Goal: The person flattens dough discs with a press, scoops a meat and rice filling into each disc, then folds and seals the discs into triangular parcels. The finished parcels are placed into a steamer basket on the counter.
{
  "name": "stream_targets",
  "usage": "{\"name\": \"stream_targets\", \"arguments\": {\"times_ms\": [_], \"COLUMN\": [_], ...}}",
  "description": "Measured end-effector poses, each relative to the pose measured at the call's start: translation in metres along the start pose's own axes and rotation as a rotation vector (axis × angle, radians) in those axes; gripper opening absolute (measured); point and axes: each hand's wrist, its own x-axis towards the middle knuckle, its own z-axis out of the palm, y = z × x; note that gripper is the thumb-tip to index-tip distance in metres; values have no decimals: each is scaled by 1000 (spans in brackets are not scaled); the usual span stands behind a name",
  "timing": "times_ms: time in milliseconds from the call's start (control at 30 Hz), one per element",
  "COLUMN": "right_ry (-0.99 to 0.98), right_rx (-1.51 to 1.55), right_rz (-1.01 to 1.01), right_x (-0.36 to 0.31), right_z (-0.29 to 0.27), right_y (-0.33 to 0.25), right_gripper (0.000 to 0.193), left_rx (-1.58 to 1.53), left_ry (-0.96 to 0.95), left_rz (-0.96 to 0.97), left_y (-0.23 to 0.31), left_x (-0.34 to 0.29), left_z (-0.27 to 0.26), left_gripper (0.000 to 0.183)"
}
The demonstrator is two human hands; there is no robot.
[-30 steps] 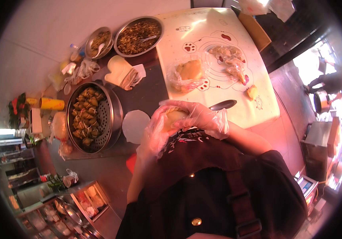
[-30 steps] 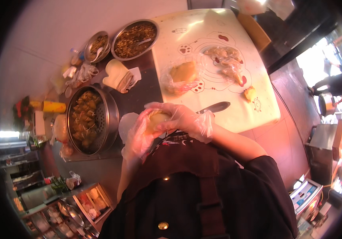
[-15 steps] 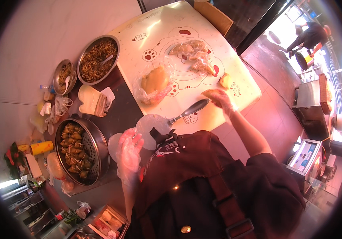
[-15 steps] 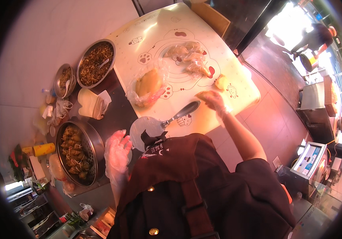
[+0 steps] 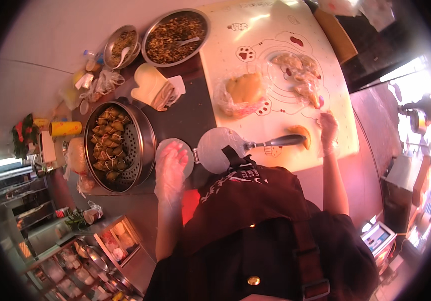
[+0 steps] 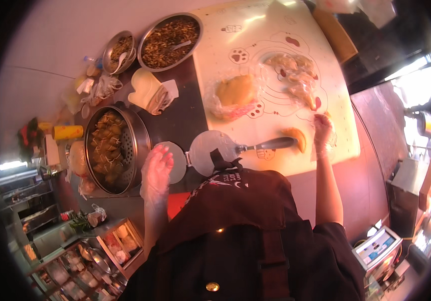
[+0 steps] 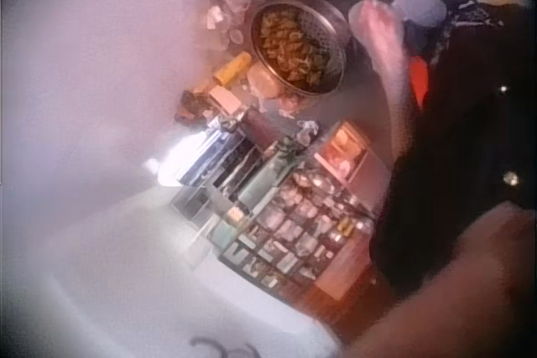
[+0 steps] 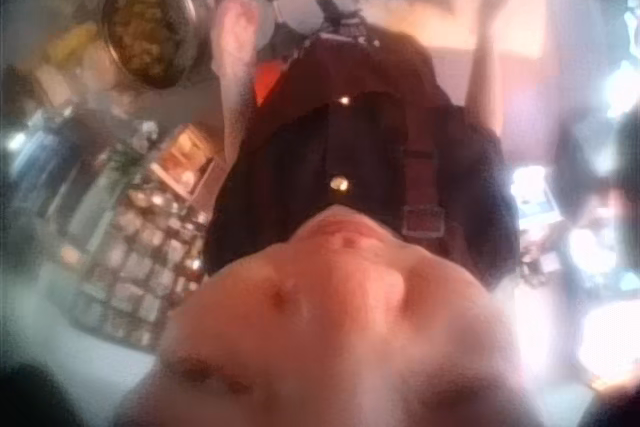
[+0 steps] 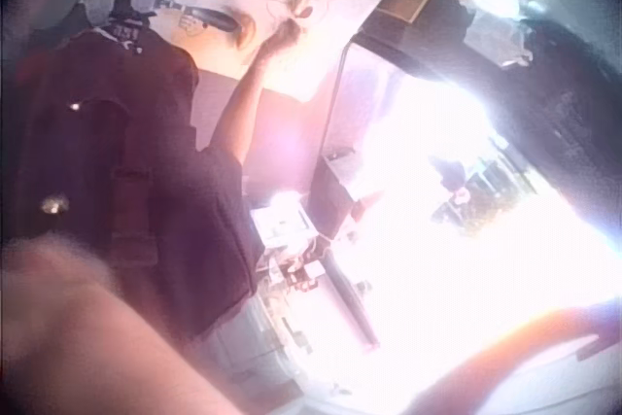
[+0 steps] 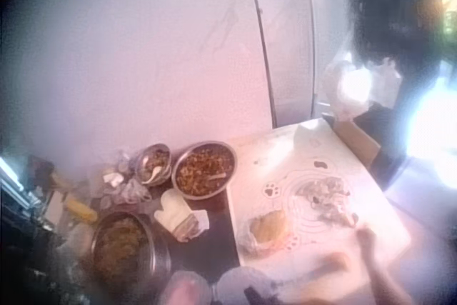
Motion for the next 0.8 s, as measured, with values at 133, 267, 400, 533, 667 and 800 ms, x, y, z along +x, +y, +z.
{"name": "stream_targets", "arguments": {"times_ms": [133,267,400,533,667,800], "right_ry": [51,121,179,476,318,666], "right_rx": [-162,-630,-821,-372,-323,-1423], "right_rz": [-100,-425,-739,-363,-297,-527], "right_x": [41,135,251,352,407,465], "right_z": [37,58,68,51,-6,-85], "right_y": [-71,-153,-229,-235,-183,-190], "right_gripper": [11,15,17,20,30,42], "left_rx": [12,70,93,193,397,206], "left_ry": [143,194,185,170,59,183], "left_rz": [72,57,24,3,144,-32], "left_y": [12,6,-1,-7,-18,-20], "left_x": [11,28,52,78,86,100], "left_z": [-21,4,41,75,85,69], "left_gripper": [33,29,24,24,26,23]}}
